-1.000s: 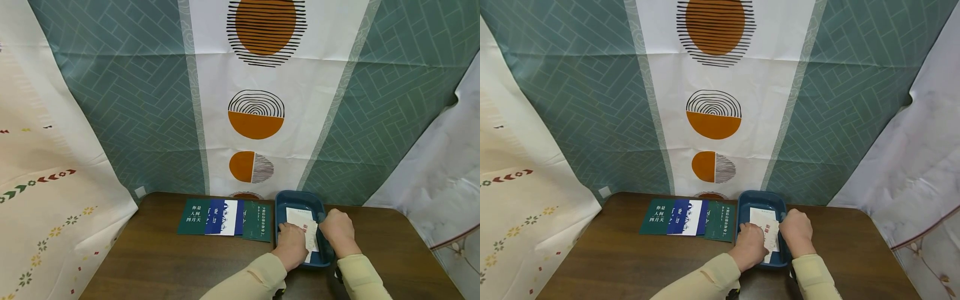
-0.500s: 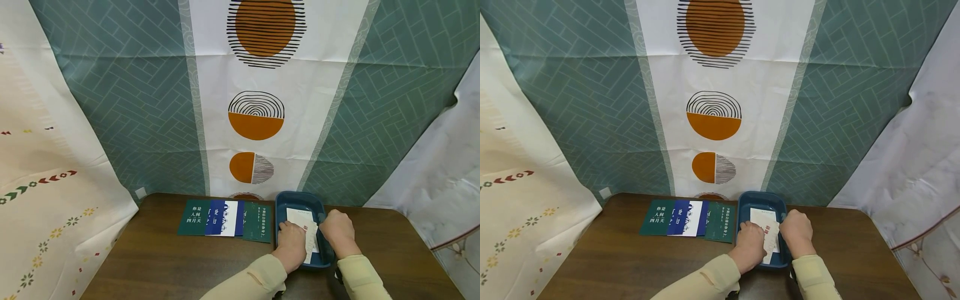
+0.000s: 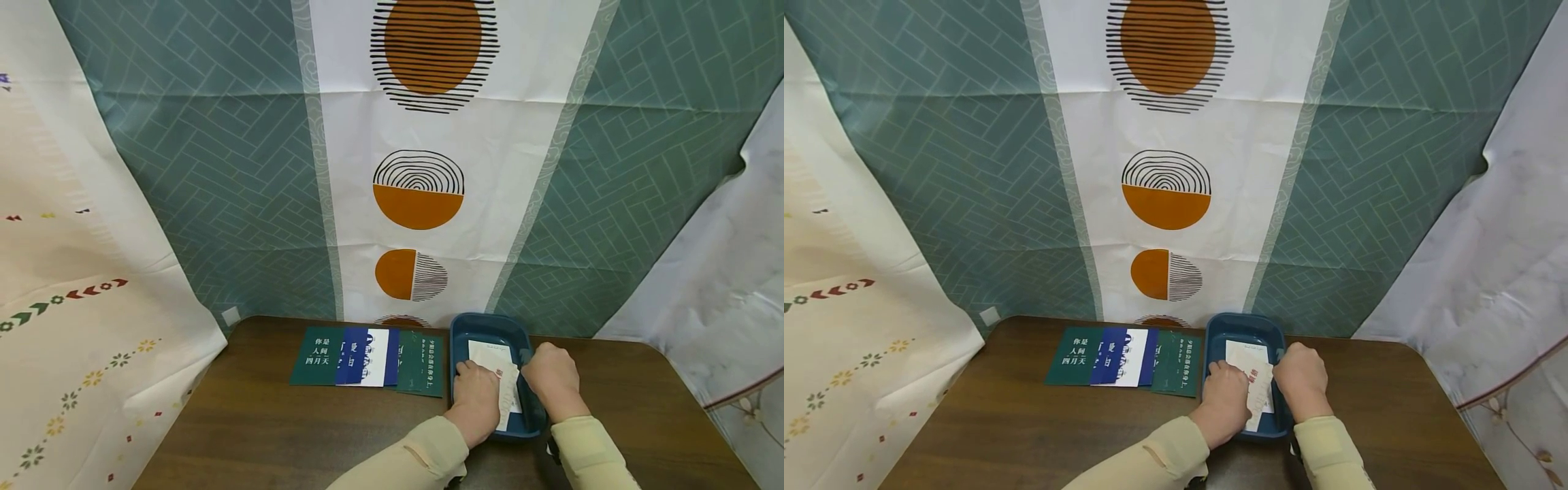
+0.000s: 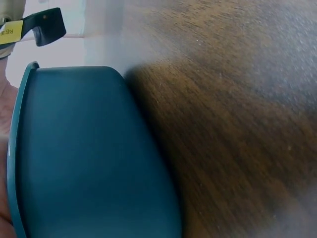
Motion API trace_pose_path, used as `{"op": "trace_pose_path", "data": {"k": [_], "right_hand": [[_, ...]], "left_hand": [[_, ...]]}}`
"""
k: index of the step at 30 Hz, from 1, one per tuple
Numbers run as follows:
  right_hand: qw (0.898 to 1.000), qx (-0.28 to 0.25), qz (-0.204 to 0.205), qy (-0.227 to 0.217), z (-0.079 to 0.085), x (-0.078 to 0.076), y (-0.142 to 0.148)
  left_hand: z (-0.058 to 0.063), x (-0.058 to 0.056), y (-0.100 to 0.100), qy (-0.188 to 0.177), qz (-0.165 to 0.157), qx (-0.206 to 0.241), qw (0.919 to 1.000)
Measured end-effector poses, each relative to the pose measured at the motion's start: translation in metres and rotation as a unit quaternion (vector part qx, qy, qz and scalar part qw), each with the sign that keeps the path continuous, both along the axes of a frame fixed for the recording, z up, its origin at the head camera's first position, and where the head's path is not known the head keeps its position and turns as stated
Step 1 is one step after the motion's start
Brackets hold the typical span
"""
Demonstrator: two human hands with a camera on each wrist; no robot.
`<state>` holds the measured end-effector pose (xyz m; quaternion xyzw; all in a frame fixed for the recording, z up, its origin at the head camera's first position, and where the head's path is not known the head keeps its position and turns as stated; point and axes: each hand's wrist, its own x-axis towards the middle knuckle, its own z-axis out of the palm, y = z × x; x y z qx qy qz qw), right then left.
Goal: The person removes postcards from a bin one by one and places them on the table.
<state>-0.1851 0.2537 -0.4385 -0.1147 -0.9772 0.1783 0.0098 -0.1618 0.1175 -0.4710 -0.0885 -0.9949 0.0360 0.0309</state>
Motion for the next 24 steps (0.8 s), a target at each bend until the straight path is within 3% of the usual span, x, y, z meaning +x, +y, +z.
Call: {"op": "trace_pose_path", "data": {"k": [7, 16, 20, 24], "right_hand": [[1.0, 0.004, 0.001, -0.002, 0.0, 0.0, -0.001], [1.0, 0.004, -0.003, -0.005, 0.001, 0.0, -0.002], [1.0, 0.003, -0.001, -0.009, 0.0, 0.001, -0.001], [1.0, 0.004, -0.002, -0.01, -0.001, 0.001, -0.001]], "left_hand": [[-0.003, -0.002, -0.001, 0.023, -0.009, 0.018, 0.9995], [0.002, 0.0, -0.011, 0.084, -0.046, 0.067, 0.9931], [0.005, 0.0, -0.017, 0.07, -0.069, 0.085, 0.9915], [0.006, 0.001, -0.025, 0.048, -0.093, 0.132, 0.9857]]}}
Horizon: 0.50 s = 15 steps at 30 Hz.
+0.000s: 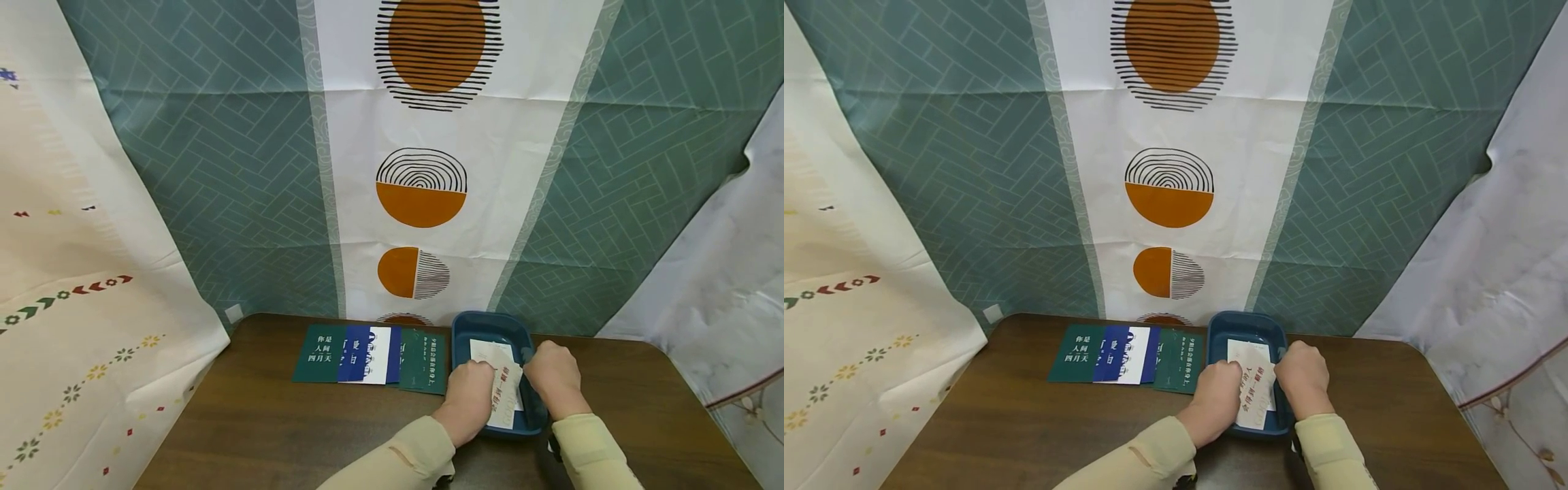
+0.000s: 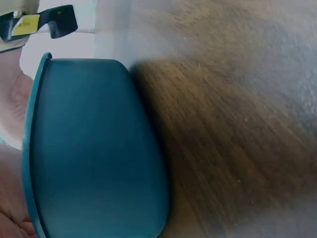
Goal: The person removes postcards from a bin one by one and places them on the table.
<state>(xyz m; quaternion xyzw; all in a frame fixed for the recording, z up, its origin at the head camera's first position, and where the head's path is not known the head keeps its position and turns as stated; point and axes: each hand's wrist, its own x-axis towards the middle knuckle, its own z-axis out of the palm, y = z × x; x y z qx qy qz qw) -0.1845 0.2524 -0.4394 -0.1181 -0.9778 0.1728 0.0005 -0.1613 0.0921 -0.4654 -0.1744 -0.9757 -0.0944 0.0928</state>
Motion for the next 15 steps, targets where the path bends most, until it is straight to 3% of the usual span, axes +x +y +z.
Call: {"op": "trace_pose_path", "data": {"k": [7, 15], "right_hand": [[1.0, -0.003, -0.002, 0.004, 0.001, 0.001, 0.0], [1.0, -0.004, -0.005, -0.002, 0.002, 0.0, 0.0]], "left_hand": [[0.003, 0.003, -0.012, -0.05, -0.017, 0.111, 0.9925], [0.009, 0.005, -0.021, -0.097, -0.011, 0.228, 0.9687]]}}
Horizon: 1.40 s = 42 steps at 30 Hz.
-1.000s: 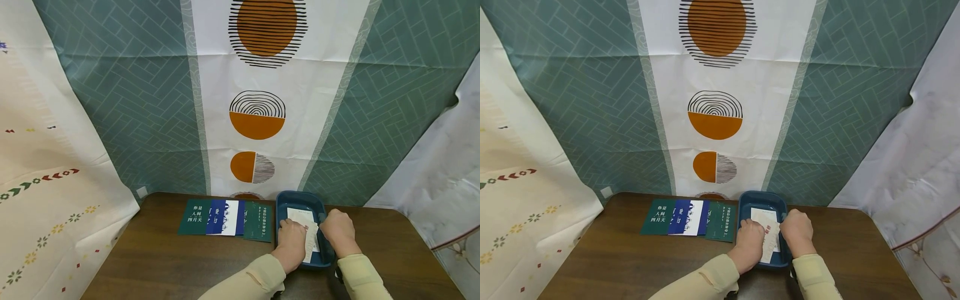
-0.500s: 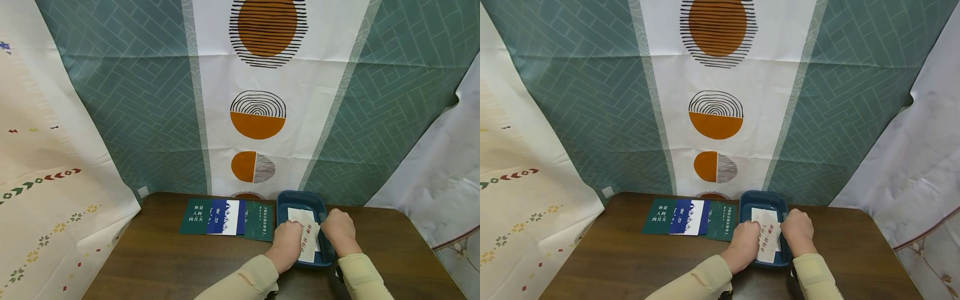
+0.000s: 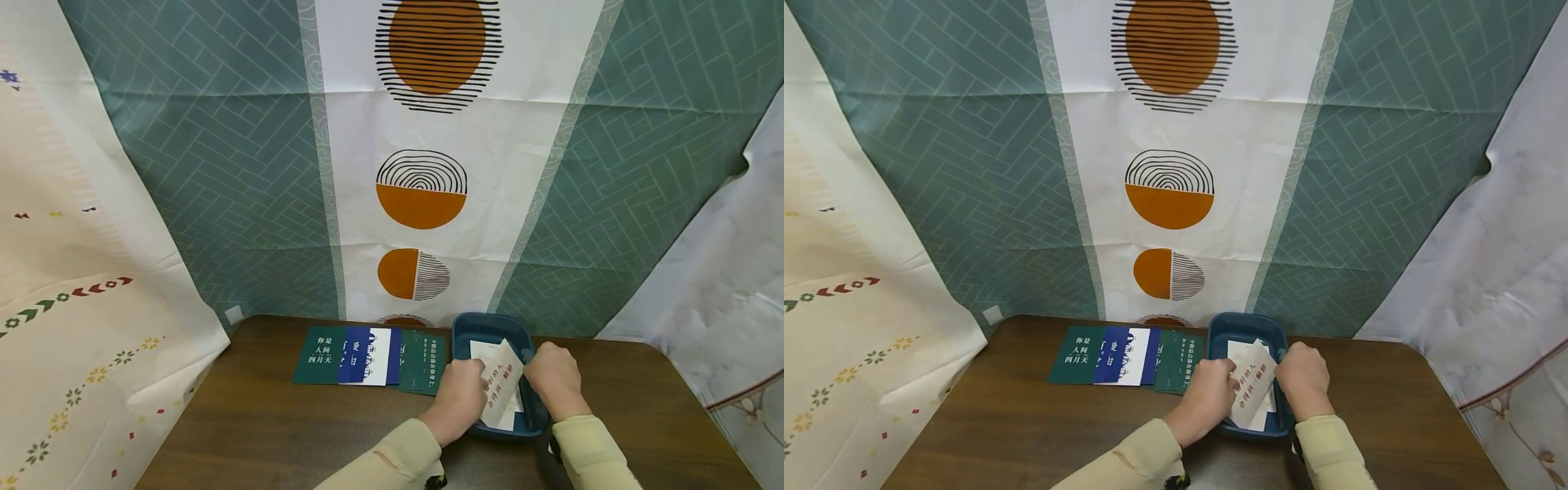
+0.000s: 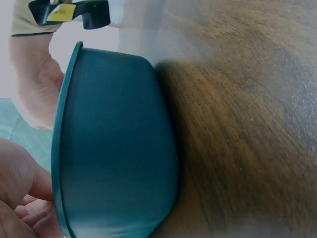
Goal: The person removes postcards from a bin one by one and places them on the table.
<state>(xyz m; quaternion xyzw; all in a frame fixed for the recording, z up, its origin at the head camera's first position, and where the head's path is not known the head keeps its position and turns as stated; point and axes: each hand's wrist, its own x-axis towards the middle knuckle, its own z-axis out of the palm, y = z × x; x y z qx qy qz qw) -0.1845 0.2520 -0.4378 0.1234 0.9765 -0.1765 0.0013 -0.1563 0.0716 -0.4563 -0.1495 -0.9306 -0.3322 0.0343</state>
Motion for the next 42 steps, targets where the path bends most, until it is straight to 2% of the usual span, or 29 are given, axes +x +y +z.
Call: {"op": "trace_pose_path", "data": {"k": [3, 11, 14, 20, 32, 42], "right_hand": [[1.0, -0.002, 0.0, 0.0, 0.0, 0.0, 0.0], [1.0, -0.001, 0.005, 0.005, -0.001, 0.001, 0.001], [1.0, -0.003, 0.007, 0.004, 0.0, 0.001, 0.001], [1.0, -0.006, 0.005, -0.003, 0.002, 0.002, -0.001], [1.0, 0.0, 0.0, 0.005, 0.0, 0.001, -0.001], [1.0, 0.0, 0.001, 0.004, 0.001, 0.001, -0.001]], "left_hand": [[0.002, 0.0, -0.005, -0.006, -0.001, 0.037, 0.9993], [0.007, -0.003, -0.024, 0.037, -0.01, 0.112, 0.9929], [0.01, -0.006, -0.033, 0.055, -0.003, 0.136, 0.9892], [0.018, -0.01, -0.049, 0.061, 0.016, 0.182, 0.9813], [0.025, -0.015, -0.078, 0.1, 0.045, 0.23, 0.9669], [0.03, -0.022, -0.112, 0.129, 0.093, 0.228, 0.9606]]}}
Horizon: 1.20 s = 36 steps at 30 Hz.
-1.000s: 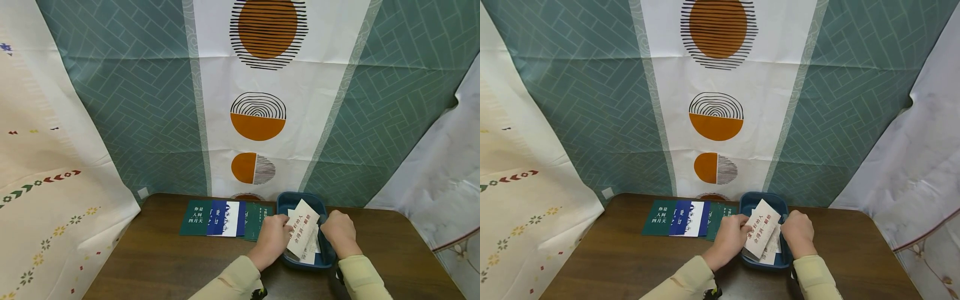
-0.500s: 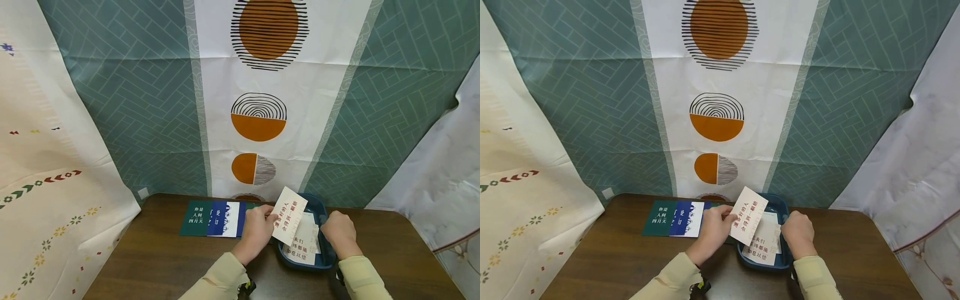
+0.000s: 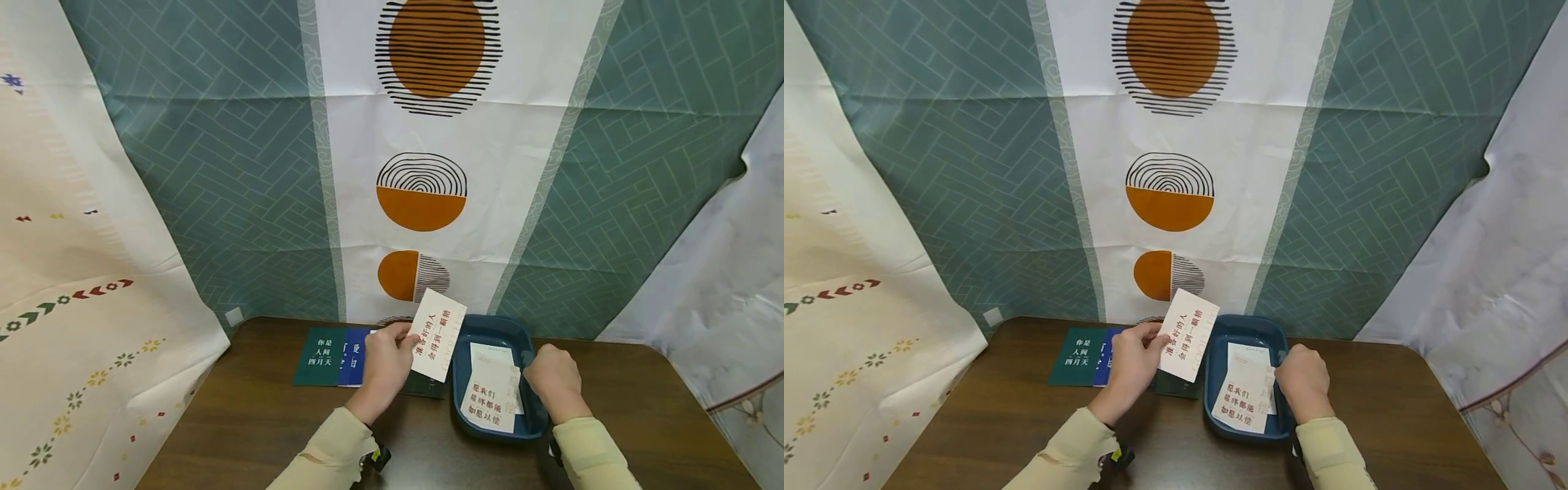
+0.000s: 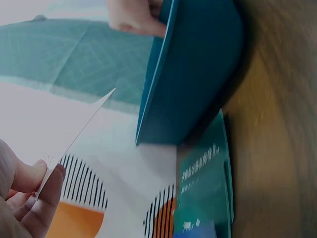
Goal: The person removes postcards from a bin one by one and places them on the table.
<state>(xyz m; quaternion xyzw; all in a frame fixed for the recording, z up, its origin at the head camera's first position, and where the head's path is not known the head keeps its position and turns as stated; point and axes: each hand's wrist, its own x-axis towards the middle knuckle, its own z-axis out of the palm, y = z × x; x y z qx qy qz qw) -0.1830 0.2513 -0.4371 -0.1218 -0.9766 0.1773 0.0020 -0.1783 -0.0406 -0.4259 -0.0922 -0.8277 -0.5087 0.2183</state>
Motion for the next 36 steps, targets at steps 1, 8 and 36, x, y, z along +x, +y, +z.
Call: {"op": "trace_pose_path", "data": {"k": [1, 8, 36], "right_hand": [[1.0, 0.0, 0.0, -0.001, 0.0, 0.0, 0.0], [1.0, -0.001, -0.001, 0.002, -0.001, 0.0, 0.001], [1.0, 0.0, 0.0, 0.01, -0.005, -0.001, 0.001]], "left_hand": [[0.001, -0.001, -0.005, 0.0, 0.008, -0.003, 1.0], [0.004, -0.008, -0.043, 0.01, 0.073, -0.025, 0.997], [-0.028, -0.026, -0.155, 0.002, 0.213, -0.114, 0.9704]]}}
